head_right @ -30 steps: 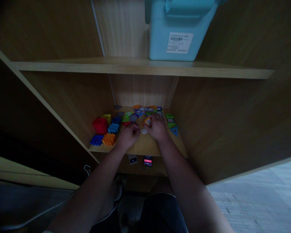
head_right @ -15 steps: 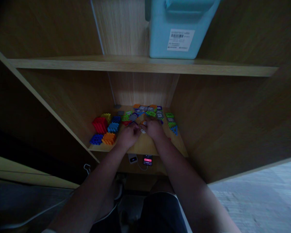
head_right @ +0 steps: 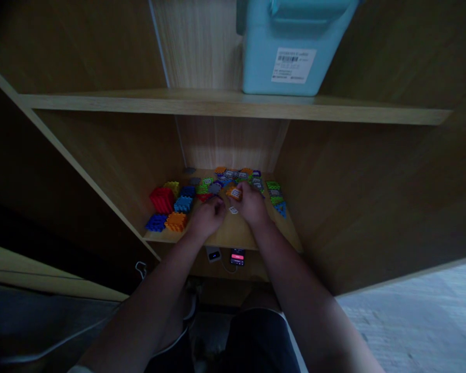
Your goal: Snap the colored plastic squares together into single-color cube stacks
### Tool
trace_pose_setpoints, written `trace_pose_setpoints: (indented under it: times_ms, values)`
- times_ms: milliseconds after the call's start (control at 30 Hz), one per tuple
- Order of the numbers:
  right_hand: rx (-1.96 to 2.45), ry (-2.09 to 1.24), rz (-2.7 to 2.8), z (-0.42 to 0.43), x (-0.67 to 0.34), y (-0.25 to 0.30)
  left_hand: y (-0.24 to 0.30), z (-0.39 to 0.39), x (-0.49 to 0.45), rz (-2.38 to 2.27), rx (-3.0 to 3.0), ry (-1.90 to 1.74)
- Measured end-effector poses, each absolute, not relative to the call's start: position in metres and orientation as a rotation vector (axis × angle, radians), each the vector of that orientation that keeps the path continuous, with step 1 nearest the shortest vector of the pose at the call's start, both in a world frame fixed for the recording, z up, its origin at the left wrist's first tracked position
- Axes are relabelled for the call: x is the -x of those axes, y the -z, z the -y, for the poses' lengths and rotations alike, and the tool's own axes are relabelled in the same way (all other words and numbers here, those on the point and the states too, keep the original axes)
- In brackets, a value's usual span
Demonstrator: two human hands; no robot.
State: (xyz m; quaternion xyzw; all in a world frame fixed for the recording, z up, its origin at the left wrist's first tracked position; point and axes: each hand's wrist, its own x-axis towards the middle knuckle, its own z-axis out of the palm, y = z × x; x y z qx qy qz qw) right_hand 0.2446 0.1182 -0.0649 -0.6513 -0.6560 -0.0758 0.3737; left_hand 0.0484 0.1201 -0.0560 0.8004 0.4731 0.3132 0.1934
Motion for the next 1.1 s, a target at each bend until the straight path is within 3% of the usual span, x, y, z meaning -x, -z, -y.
trace_pose_setpoints:
  times_ms: [267,633,1100]
  values:
    - [1.3,0.113,1.831,-0.108,-0.235,0.06,0.062,-0.126,-0.042,-1.188,-2.049,-1.032]
    - [1.244,0.002,1.858,-0.106,-0.231,0.061,0.074,-0.137,-0.04,-1.093,-1.817,-1.085]
    - [1.066,-0.286,1.632,-0.103,-0.234,0.06,0.07,-0.135,-0.042,-1.2,-1.96,-1.036]
